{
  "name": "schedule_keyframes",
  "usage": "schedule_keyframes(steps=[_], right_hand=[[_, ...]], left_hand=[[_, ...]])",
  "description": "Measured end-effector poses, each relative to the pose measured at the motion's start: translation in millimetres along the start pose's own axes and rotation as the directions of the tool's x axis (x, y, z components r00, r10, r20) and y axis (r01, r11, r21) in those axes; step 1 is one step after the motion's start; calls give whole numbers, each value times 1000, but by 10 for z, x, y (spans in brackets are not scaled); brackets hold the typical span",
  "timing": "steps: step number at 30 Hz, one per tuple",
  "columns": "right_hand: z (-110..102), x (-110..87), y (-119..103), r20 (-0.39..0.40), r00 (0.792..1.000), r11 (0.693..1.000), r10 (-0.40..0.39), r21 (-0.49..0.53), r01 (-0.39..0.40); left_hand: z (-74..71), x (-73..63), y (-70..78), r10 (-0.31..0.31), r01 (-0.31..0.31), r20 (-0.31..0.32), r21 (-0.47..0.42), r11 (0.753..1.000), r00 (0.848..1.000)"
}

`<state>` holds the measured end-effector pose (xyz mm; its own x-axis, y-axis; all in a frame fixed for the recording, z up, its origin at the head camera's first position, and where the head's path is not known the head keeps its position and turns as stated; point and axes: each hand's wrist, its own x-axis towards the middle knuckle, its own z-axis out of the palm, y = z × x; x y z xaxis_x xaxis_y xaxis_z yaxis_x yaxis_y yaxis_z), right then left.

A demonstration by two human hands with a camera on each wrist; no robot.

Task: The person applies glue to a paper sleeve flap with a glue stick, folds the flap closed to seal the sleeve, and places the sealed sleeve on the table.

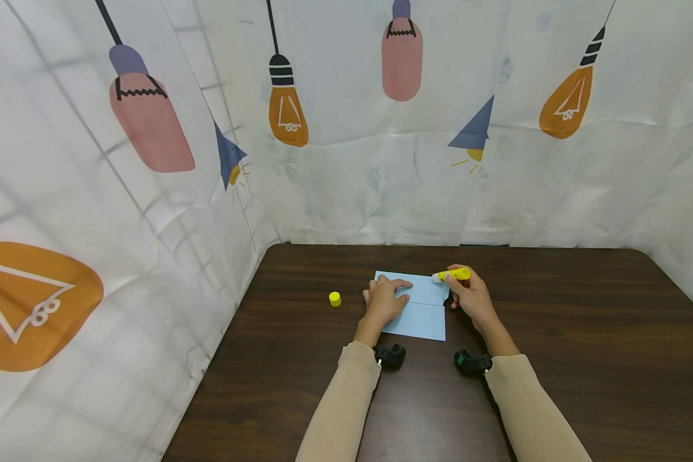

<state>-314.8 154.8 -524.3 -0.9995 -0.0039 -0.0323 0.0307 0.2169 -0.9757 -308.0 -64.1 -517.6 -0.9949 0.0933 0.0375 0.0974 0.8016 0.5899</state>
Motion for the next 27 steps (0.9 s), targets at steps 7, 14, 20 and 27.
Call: schedule_keyframes(steps=[7, 14, 20, 27], right_hand=[[-16, -6, -32, 21, 1000, 1000, 11, 15, -12], [2, -182, -311, 49, 999, 1000, 13, 10, -13], [-11, -146, -263, 59, 998, 1000, 13, 18, -14], [-19, 10, -22, 45, 999, 1000, 24, 19, -25]], left_hand=[[-4, 2, 5, 1, -1, -4, -2, 1000, 1000], [-3, 6, 4, 4, -4, 0, -1, 1000, 1000], [-7, 2, 1, -1, 1, 1, -1, 1000, 1000], [-8, 2, 12, -8, 8, 5, 4, 1000, 1000]])
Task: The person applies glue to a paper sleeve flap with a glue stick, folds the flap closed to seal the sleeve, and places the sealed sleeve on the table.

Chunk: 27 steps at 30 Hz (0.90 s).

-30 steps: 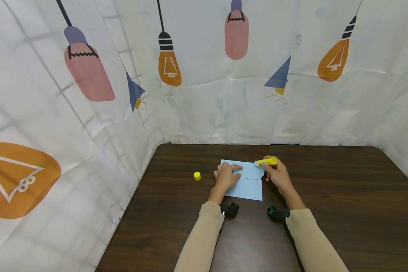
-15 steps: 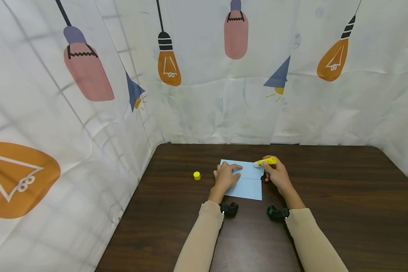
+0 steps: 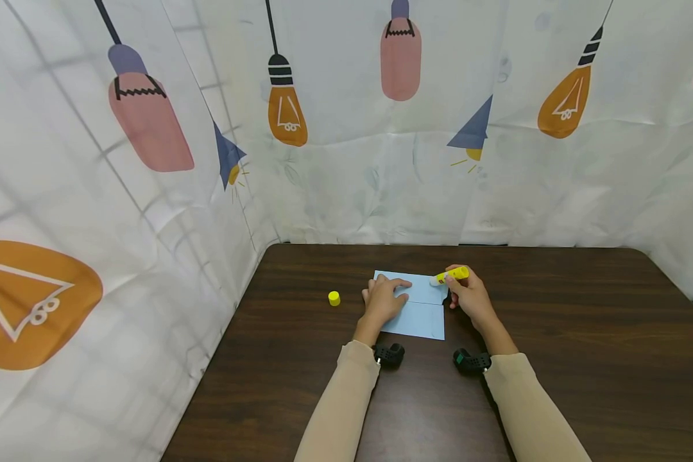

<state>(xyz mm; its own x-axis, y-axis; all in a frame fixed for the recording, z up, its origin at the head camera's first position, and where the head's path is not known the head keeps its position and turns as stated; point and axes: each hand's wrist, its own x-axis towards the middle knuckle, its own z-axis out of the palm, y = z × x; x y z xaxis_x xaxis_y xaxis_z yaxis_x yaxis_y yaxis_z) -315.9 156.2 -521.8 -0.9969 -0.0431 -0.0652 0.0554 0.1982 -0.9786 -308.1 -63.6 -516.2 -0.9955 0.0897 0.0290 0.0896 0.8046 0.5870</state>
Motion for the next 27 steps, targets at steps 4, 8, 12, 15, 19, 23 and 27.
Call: schedule_keyframes(steps=[4, 8, 12, 15, 19, 23, 27], right_hand=[[-4, 17, 23, 0, 1000, 1000, 7, -7, -7], [-14, 32, 26, 18, 1000, 1000, 8, -9, -8], [-17, 16, 5, 29, 1000, 1000, 6, -14, -6], [-15, -9, -8, 29, 1000, 1000, -4, -23, 5], [-9, -20, -1, 25, 999, 999, -28, -35, 29], [-13, -14, 12, 23, 999, 998, -42, -38, 42], [-7, -15, 6, 27, 999, 998, -38, -51, 39]], left_hand=[[-1, -3, 2, -3, 3, 2, 2, 1000, 1000], [-1, -8, -4, 1, -1, 0, -3, 1000, 1000], [0, -6, -12, 8, -8, -2, -7, 1000, 1000], [6, 2, -15, 10, -10, -2, -5, 1000, 1000], [13, 4, -14, 7, -7, -2, -1, 1000, 1000], [7, -1, -10, 6, -6, -4, -1, 1000, 1000], [-8, -2, -15, 10, -10, -2, 0, 1000, 1000]])
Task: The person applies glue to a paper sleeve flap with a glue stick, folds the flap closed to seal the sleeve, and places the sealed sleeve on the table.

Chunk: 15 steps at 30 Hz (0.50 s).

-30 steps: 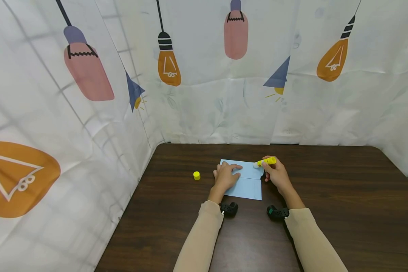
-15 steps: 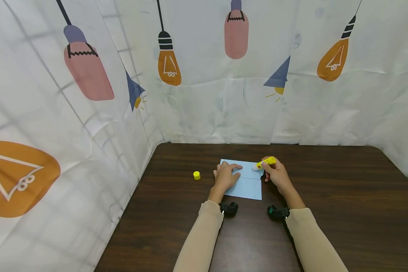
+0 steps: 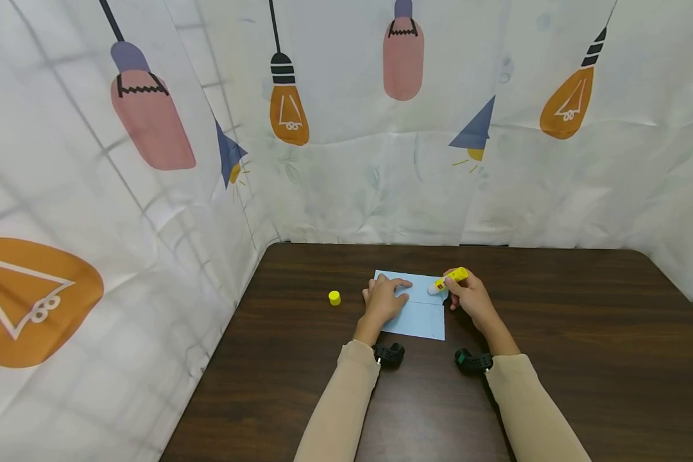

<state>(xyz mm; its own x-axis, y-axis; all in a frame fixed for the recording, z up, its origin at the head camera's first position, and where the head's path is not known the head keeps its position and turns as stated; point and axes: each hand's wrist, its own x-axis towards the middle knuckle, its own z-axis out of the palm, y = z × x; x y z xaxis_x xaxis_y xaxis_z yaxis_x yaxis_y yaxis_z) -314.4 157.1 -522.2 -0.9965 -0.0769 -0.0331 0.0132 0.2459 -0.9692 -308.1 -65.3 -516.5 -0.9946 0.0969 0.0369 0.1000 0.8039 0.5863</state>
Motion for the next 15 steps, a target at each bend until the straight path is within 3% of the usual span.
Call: schedule_keyframes(steps=[15], right_hand=[[16, -5, -29, 9, 999, 1000, 31, 6, -31]], left_hand=[[-2, -5, -1, 10, -10, -2, 5, 1000, 1000]])
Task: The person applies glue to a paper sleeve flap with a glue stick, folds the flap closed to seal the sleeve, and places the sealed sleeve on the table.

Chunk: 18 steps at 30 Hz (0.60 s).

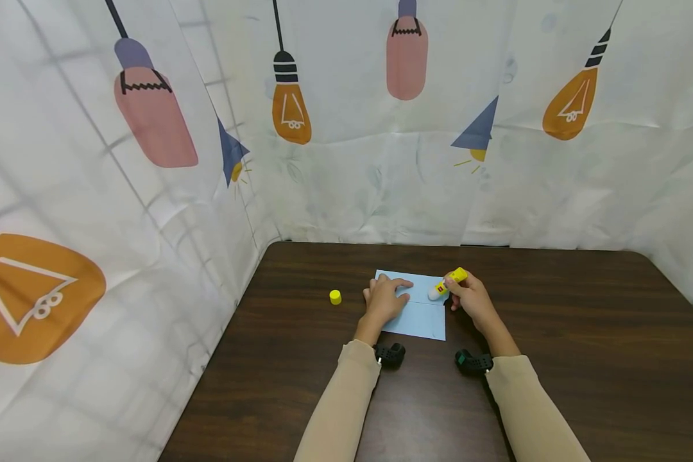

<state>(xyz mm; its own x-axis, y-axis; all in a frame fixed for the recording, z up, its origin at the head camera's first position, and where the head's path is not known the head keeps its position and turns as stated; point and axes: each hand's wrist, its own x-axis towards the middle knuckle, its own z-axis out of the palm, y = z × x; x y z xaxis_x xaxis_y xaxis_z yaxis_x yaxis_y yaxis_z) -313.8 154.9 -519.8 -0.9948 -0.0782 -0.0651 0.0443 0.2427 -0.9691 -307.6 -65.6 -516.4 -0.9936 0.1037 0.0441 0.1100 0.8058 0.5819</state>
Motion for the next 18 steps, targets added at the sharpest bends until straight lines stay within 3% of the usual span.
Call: schedule_keyframes(steps=[18], right_hand=[[-18, -5, 13, 17, 1000, 1000, -26, 5, 26]], left_hand=[[-2, 3, 10, -7, 7, 2, 2, 1000, 1000]])
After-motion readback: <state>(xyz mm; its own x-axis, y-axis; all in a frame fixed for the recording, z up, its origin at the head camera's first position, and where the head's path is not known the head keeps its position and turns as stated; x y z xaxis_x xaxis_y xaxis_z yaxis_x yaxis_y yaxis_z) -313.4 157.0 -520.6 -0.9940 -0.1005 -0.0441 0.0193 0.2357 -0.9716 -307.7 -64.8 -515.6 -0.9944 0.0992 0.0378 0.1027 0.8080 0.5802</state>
